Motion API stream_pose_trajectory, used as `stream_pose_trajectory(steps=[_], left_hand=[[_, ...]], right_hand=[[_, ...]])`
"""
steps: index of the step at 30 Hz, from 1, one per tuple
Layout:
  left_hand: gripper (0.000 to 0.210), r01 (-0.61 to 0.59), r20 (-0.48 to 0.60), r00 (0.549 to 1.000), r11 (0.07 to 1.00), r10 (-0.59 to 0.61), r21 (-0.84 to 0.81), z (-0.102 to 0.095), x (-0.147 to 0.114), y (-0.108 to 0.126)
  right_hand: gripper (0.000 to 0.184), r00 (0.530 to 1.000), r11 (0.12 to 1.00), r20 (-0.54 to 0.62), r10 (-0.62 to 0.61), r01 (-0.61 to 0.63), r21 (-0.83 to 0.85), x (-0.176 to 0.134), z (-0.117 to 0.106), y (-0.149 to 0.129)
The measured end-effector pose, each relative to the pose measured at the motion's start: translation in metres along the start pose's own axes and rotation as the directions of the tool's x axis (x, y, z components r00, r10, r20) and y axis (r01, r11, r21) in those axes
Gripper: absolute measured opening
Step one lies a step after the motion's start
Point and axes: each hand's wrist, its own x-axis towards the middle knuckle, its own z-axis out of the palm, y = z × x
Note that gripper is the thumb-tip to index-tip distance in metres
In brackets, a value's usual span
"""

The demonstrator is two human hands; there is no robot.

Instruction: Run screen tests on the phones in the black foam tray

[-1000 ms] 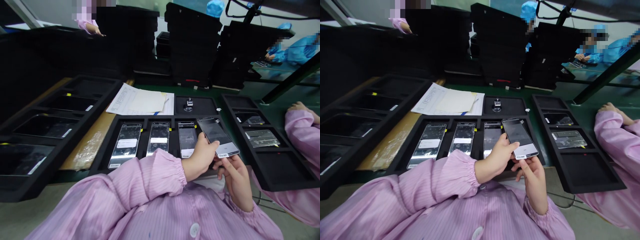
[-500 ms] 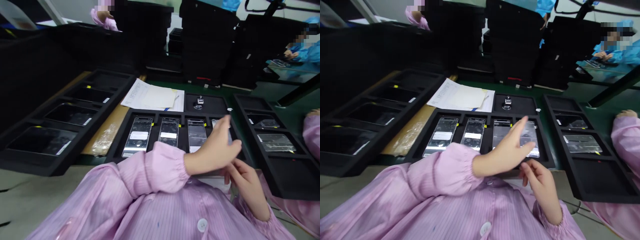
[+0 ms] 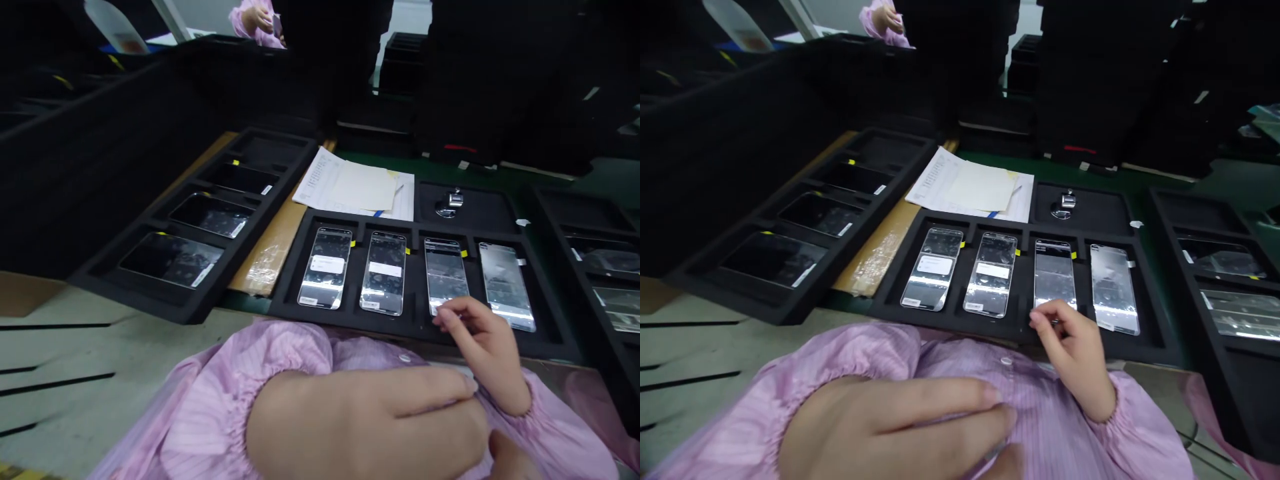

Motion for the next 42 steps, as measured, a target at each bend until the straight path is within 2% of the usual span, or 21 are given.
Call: stream_pose_trajectory(steps=[1, 3, 4, 5, 7, 9, 11, 14, 16, 18, 20, 23, 24, 26, 28, 30, 35, 39, 42], left_hand=[[0.027, -0.185, 0.068, 0.981, 0.978, 0.179, 0.100, -0.010, 0.000, -0.007], [0.023, -0.512, 0.233, 0.857, 0.811, 0.460, 0.283, -0.034, 0.003, -0.018], [0.022, -0.588, 0.288, 0.809, 0.717, 0.512, 0.375, -0.046, 0.004, -0.023], [0.022, -0.610, 0.309, 0.791, 0.645, 0.528, 0.460, -0.058, 0.004, -0.028], [0.024, -0.560, 0.271, 0.816, 0.581, 0.510, 0.591, -0.078, 0.004, -0.040], [0.029, -0.439, 0.171, 0.872, 0.577, 0.459, 0.689, -0.091, 0.001, -0.056], [0.031, -0.321, 0.119, 0.922, 0.555, 0.368, 0.767, -0.099, -0.003, -0.076], [0.030, -0.257, 0.151, 0.958, 0.502, 0.244, 0.826, -0.105, -0.009, -0.097], [0.030, -0.262, 0.142, 0.955, 0.522, 0.259, 0.811, -0.105, -0.011, -0.102], [0.029, -0.242, 0.045, 0.944, 0.589, 0.328, 0.771, -0.103, -0.011, -0.102], [0.025, -0.166, -0.145, 0.920, 0.698, 0.364, 0.696, -0.098, -0.010, -0.101], [0.016, -0.039, -0.460, 0.838, 0.873, 0.294, 0.486, -0.087, -0.003, -0.105], [0.014, -0.002, -0.527, 0.814, 0.909, 0.244, 0.418, -0.084, -0.001, -0.108], [0.027, 0.084, -0.602, 0.787, 0.943, 0.134, 0.321, -0.080, 0.005, -0.113], [0.044, 0.146, -0.625, 0.779, 0.952, 0.056, 0.268, -0.079, 0.009, -0.117], [0.053, 0.154, -0.632, 0.775, 0.962, 0.024, 0.225, -0.080, 0.011, -0.118], [0.055, 0.149, -0.568, 0.823, 0.970, -0.014, 0.193, -0.085, 0.014, -0.120], [0.053, 0.165, -0.564, 0.825, 0.950, 0.015, 0.266, -0.091, 0.014, -0.123], [0.051, 0.203, -0.543, 0.839, 0.909, 0.031, 0.365, -0.096, 0.014, -0.122]], right_hand=[[0.016, 0.995, 0.993, 0.026, -0.097, 0.098, -0.068, 0.005, 0.009, -0.001], [0.020, 0.956, 0.940, 0.094, -0.277, 0.290, -0.178, 0.015, 0.027, -0.002], [0.025, 0.930, 0.905, 0.136, -0.341, 0.364, -0.219, 0.019, 0.034, -0.003], [0.029, 0.906, 0.871, 0.180, -0.383, 0.419, -0.255, 0.023, 0.040, -0.003], [0.033, 0.877, 0.823, 0.240, -0.417, 0.476, -0.311, 0.027, 0.048, -0.002], [0.032, 0.873, 0.809, 0.233, -0.428, 0.485, -0.331, 0.027, 0.048, -0.001], [0.031, 0.884, 0.822, 0.173, -0.435, 0.468, -0.324, 0.025, 0.043, 0.001], [0.030, 0.909, 0.853, 0.058, -0.413, 0.409, -0.324, 0.021, 0.032, 0.003], [0.029, 0.926, 0.878, -0.024, -0.377, 0.348, -0.329, 0.020, 0.027, 0.004], [0.025, 0.929, 0.906, -0.134, -0.344, 0.292, -0.307, 0.018, 0.024, 0.006], [0.017, 0.909, 0.940, -0.287, -0.301, 0.233, -0.248, 0.016, 0.025, 0.012], [0.009, 0.868, 0.981, -0.458, -0.189, 0.144, -0.132, 0.009, 0.027, 0.022], [0.009, 0.870, 0.984, -0.463, -0.170, 0.125, -0.128, 0.006, 0.027, 0.025], [0.008, 0.894, 0.971, -0.396, -0.207, 0.140, -0.192, 0.002, 0.026, 0.026], [0.009, 0.912, 0.937, -0.291, -0.290, 0.209, -0.280, 0.001, 0.024, 0.022], [0.013, 0.913, 0.908, -0.205, -0.352, 0.279, -0.314, 0.003, 0.021, 0.016], [0.019, 0.923, 0.894, -0.081, -0.376, 0.338, -0.296, 0.014, 0.020, 0.004], [0.018, 0.930, 0.909, -0.077, -0.359, 0.330, -0.255, 0.016, 0.021, 0.001], [0.017, 0.932, 0.922, -0.138, -0.335, 0.295, -0.250, 0.011, 0.018, 0.003]])
